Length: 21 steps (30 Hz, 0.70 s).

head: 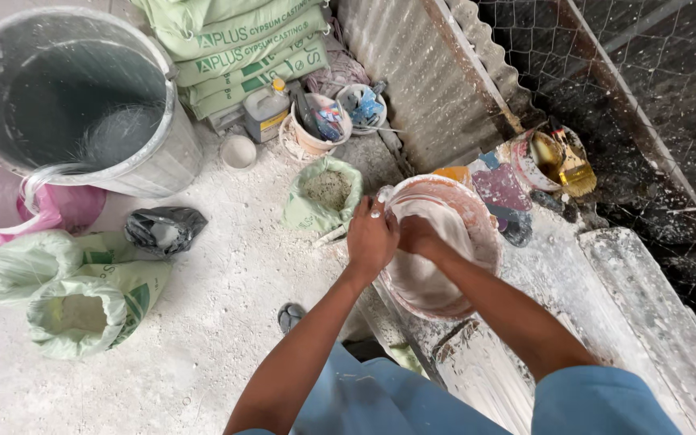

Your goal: The person applies a white paste to a long, ribbed surface using their hands, smoothing it along the grooves. They then retrieve a green string, tie it around the treated area, and pour more paste from a bucket onto the surface to continue the application.

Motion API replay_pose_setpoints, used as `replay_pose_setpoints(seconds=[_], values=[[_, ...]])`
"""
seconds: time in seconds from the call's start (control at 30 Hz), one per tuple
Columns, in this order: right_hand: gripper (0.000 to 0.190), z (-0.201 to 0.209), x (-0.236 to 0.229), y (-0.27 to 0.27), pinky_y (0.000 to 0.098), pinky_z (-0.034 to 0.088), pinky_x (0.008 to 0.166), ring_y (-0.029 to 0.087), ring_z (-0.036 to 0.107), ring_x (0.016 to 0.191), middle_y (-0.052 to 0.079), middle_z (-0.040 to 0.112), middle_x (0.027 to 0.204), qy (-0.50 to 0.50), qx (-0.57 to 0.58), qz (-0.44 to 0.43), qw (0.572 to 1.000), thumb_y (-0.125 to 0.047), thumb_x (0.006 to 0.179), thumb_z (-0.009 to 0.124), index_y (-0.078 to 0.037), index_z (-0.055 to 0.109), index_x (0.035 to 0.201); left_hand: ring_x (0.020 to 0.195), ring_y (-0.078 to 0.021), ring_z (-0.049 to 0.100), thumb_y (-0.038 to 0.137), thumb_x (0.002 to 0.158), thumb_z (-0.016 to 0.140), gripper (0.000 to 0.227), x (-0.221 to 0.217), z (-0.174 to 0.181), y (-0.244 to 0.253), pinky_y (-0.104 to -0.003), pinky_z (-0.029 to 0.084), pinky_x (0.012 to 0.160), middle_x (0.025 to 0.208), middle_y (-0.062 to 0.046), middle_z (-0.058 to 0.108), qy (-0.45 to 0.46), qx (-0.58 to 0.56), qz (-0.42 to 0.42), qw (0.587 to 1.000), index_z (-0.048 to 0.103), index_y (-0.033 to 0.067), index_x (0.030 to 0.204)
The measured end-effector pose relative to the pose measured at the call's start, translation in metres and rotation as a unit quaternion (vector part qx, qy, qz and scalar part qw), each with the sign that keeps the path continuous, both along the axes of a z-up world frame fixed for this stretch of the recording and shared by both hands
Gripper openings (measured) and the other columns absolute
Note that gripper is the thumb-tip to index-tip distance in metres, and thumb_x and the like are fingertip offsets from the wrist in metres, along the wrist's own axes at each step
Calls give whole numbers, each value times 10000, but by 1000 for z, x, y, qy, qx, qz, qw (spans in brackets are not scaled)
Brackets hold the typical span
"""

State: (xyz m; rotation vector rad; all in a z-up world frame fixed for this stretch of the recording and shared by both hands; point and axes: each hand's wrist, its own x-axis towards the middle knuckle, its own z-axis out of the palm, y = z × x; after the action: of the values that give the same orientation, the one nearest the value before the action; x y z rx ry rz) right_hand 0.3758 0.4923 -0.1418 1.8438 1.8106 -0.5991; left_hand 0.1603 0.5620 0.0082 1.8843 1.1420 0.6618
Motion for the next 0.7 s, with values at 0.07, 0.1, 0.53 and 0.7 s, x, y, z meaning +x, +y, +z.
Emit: replay_pose_setpoints(seconds=[0.07,0.1,0.53,0.7], values=[[236,-9,-20,-19,464,562,909,363,719,983,194,752,993,28,-22,-36,999,-239,910,621,-79,793,930,1249,-486,554,172,919,629,413,-1,3,0,-520,449,1057,1365,-335,569,-11,10,16,1000,620,-14,1287],[237,-9,-29,-30,459,564,913,366,719,981,203,748,994,40,-31,-55,997,-223,892,628,-60,794,935,1236,-490,556,163,911,634,425,-2,6,1,-523,453,1047,1351,-338,570,-17,8,15,1000,619,-12,1299],[251,-2,-36,-6,474,553,854,406,710,919,245,728,964,86,2,-174,981,-257,874,664,-26,762,876,1228,-505,563,166,930,640,423,-2,6,2,-530,461,1049,1360,-353,566,-15,17,14,1000,625,4,1321],[225,-4,-17,-72,473,568,822,397,728,880,232,732,975,153,37,-51,986,-105,756,622,-29,771,906,1266,-498,540,195,923,636,449,-2,-6,3,-541,434,1071,1388,-350,547,9,-1,7,1000,617,10,1332]])
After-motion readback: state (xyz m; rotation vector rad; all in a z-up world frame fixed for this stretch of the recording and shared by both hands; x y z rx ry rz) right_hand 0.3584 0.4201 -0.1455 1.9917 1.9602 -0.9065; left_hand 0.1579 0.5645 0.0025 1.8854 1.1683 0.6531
